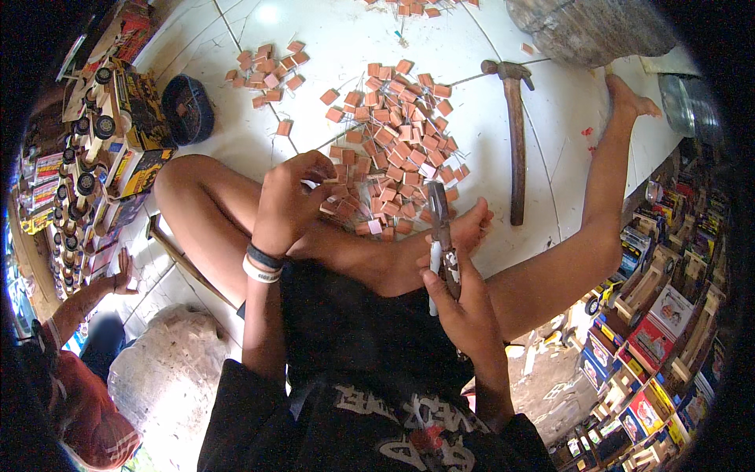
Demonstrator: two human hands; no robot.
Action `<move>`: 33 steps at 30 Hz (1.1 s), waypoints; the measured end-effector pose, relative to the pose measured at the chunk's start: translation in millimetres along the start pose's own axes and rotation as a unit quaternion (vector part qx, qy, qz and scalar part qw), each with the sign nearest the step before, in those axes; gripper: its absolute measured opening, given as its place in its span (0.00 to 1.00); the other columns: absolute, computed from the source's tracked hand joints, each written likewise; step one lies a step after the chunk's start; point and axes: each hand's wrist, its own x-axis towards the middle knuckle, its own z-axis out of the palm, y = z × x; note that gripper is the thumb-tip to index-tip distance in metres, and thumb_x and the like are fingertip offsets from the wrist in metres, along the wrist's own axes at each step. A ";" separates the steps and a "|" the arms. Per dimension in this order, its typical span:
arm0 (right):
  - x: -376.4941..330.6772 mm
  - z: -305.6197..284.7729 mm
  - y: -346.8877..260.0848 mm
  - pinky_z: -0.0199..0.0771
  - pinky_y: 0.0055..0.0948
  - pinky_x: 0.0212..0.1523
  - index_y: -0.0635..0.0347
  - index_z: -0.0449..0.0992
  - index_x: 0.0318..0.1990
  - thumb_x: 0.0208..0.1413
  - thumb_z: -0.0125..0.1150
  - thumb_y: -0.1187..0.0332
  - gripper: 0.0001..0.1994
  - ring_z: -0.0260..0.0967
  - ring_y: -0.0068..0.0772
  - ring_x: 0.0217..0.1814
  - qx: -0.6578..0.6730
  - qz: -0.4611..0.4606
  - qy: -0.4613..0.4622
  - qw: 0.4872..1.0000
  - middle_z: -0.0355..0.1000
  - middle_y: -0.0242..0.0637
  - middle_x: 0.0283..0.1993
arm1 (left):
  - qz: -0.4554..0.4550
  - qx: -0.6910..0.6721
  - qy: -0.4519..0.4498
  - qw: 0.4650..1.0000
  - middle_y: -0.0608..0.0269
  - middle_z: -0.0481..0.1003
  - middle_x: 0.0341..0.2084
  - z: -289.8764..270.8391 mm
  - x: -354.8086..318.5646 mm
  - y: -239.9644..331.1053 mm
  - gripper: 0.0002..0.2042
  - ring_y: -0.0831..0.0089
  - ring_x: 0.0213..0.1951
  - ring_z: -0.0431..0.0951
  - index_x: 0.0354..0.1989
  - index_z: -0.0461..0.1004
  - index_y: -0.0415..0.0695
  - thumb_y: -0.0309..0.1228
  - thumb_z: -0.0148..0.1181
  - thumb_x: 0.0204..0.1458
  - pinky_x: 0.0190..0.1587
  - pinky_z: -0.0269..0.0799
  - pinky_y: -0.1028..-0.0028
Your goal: The person sits on the floor and uses pliers to trim small rectangular wooden pieces one by one. They pick up each piece, adjust it in the pliers, and trim the edges before placing it back on the floor. A hammer and a pile of similar pieces are visible nearby.
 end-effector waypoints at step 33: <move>-2.5 14.1 -33.5 0.73 0.44 0.50 0.64 0.65 0.63 0.70 0.57 0.62 0.21 0.75 0.51 0.46 0.014 0.011 -0.047 0.999 0.74 0.52 0.45 | 0.151 -0.483 0.096 0.857 0.48 0.80 0.46 63.0 -31.5 52.2 0.11 0.69 0.50 0.80 0.44 0.66 0.39 0.15 0.62 0.60 0.52 0.77 0.72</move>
